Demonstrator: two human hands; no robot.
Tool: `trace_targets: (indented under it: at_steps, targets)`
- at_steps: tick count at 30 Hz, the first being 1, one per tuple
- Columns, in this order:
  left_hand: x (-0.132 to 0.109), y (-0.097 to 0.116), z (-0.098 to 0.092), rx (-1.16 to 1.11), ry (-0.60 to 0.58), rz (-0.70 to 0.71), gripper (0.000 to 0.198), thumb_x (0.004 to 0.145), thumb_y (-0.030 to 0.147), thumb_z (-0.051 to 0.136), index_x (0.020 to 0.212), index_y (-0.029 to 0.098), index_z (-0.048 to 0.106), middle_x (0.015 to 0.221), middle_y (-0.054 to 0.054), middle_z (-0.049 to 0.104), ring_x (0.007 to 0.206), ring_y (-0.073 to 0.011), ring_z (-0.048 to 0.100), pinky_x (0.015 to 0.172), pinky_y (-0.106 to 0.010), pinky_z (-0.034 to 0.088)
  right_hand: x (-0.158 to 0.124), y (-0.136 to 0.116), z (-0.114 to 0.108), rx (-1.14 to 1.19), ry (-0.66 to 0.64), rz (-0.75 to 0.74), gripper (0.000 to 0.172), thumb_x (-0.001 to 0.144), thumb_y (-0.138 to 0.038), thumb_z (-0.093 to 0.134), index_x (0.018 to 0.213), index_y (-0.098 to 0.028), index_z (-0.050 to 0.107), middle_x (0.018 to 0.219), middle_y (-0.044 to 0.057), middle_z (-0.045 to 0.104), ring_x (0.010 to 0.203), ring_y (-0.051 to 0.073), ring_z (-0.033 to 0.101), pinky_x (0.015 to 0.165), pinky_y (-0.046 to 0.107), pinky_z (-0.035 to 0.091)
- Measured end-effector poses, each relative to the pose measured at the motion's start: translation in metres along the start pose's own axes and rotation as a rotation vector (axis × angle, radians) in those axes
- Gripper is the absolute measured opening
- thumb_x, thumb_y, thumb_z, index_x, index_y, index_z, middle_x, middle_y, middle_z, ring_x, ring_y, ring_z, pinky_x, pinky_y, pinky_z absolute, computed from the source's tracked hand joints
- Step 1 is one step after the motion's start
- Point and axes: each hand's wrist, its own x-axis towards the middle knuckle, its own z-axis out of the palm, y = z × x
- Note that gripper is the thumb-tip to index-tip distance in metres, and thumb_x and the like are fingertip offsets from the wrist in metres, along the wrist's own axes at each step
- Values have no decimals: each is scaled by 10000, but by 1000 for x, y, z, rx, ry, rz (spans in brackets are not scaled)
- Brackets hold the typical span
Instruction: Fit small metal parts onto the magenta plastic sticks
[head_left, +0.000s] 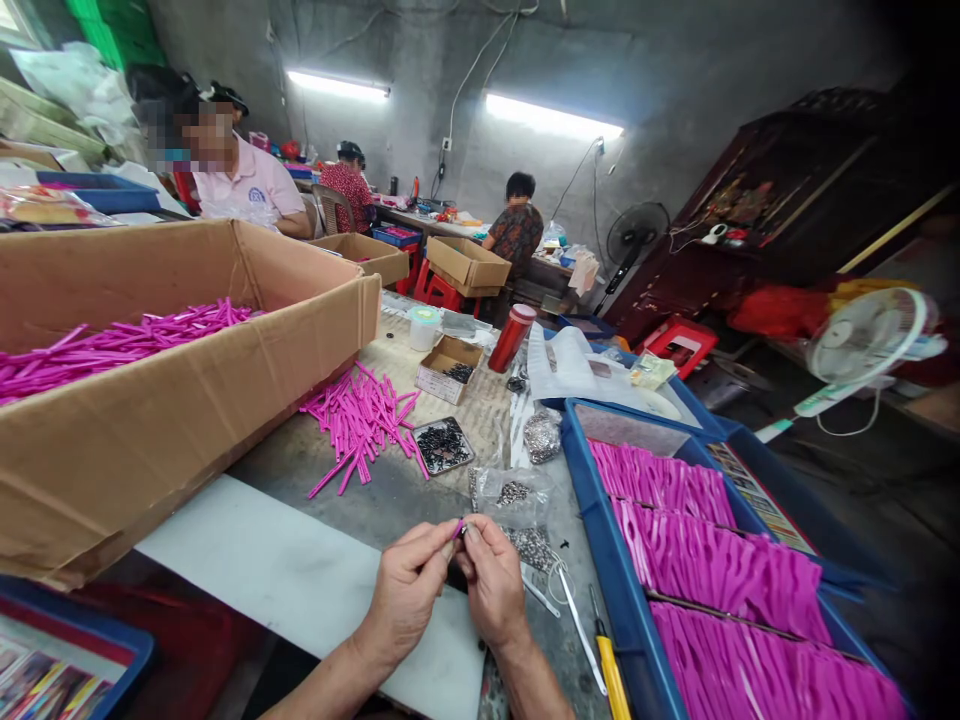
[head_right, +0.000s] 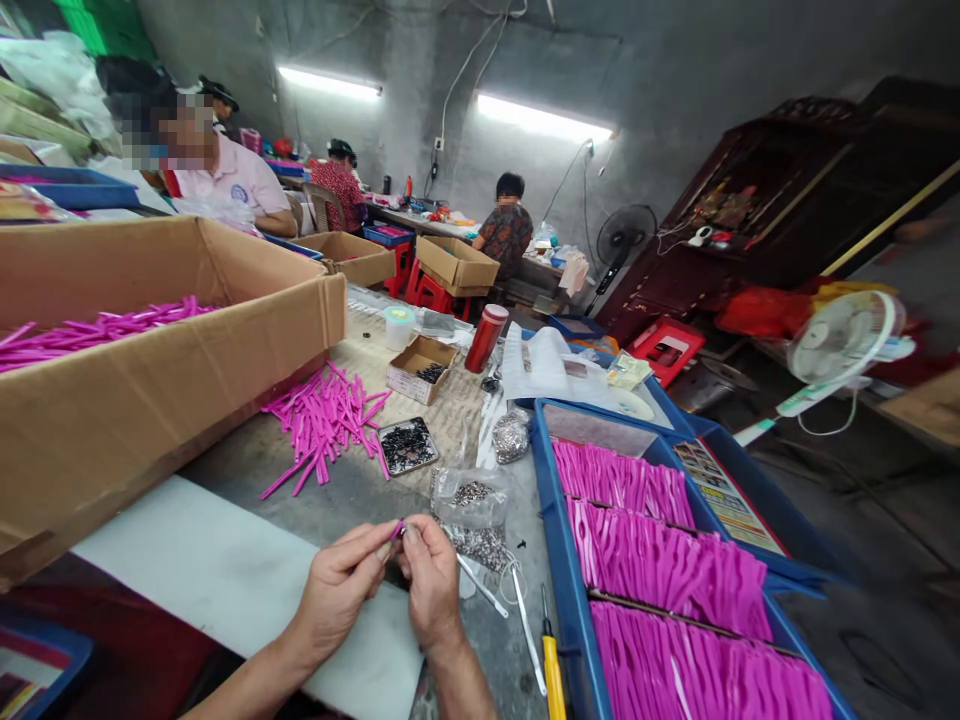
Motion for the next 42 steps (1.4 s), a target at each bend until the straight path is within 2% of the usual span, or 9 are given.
trace_targets:
  at_steps: [11, 20, 32, 42]
  targets:
    - [0, -1, -2, 42, -17, -35, 244, 736, 247, 520, 921, 166, 656, 651, -32, 534, 505, -93, 458, 403, -168, 393, 3, -4, 5, 44, -2, 31, 206, 732, -380, 522, 699, -177, 504, 513, -61, 315, 445, 75, 231, 421, 203, 175]
    - [1, 0, 0, 77, 15, 5, 228, 730, 228, 522, 891, 159, 667, 634, -29, 549, 515, -101, 490, 440, -182, 423, 4, -1, 5, 65, 2, 16, 187, 741, -360, 510, 707, -176, 500, 508, -65, 314, 440, 73, 227, 417, 199, 178]
    - [4, 0, 3, 121, 61, 0, 229, 706, 246, 525, 848, 159, 682, 627, -34, 574, 560, -127, 520, 531, -218, 466, 6, 2, 7, 13, 82, 19, 194, 731, -368, 496, 689, -179, 482, 502, -69, 322, 420, 71, 238, 408, 199, 189]
    - [6, -5, 5, 124, 75, -11, 219, 700, 208, 523, 838, 149, 682, 645, -35, 596, 603, -136, 543, 565, -221, 463, 7, 2, 14, 77, 154, 48, 201, 690, -372, 532, 670, -178, 479, 470, -82, 300, 408, 67, 209, 395, 197, 159]
